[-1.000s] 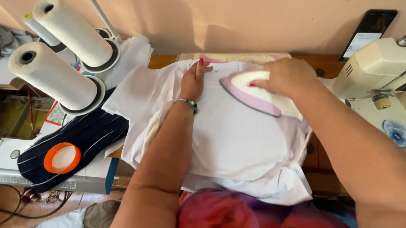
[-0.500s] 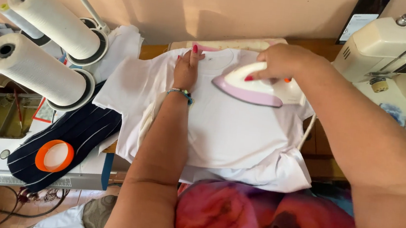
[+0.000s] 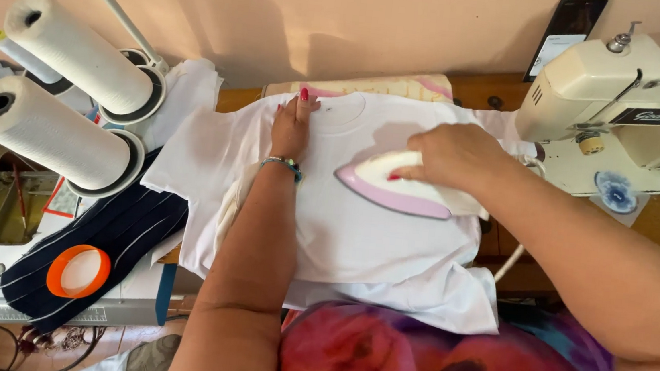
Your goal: The person irons a white t-shirt on a small ironing board. They place a circular transfer sticker on the shirt, cover it with a thin cloth, and iron over the area to apply the design. The person briefly interacts with a smartphone before continuing to iron the shirt.
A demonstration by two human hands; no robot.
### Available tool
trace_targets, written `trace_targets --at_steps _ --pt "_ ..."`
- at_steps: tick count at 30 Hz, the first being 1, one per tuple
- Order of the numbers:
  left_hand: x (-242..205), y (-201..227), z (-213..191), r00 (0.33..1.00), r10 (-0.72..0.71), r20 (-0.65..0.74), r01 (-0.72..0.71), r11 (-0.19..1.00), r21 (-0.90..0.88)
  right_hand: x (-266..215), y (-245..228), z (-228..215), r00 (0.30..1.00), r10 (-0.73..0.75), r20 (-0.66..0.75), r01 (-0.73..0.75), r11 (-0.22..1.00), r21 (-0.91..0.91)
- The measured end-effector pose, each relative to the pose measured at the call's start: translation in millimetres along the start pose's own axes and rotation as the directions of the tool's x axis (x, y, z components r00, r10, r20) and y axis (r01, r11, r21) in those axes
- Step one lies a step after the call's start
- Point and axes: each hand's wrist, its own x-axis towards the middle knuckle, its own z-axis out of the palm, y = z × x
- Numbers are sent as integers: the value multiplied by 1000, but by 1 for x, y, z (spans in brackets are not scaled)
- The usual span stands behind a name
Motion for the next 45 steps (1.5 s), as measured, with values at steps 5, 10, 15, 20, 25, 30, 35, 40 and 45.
trace_targets --at_steps 5,10,15,20,25,30,35,40,45 --pt "-4 3 -4 1000 11 7 -11 1000 -21 67 22 -22 990 86 -112 -89 996 -21" --pt "-5 2 -7 1000 3 23 -2 999 -34 72 30 -35 988 105 -113 -103 994 25" --pt "-6 8 -9 1000 5 24 -4 999 -52 40 5 -36 993 -38 112 30 997 74" --pt "2 -20 -5 999 28 26 -27 998 -51 -15 -13 0 984 -161 77 157 986 63" --pt "9 -25 0 992 80 96 -80 997 -2 -94 3 27 996 -44 -75 53 991 123" --pt "15 -44 3 996 78 34 -79 996 51 -183 71 92 584 436 -684 112 792 600" --pt "-10 -5 3 947 297 -121 -275 947 166 -262 118 142 289 837 -465 240 407 882" --pt "-33 94 52 637 771 -8 -704 586 400 -290 146 175 25 914 -404 527 332 783" --pt "-121 217 183 163 908 385 -957 241 -164 -289 165 192 -78 911 -406 572 374 730"
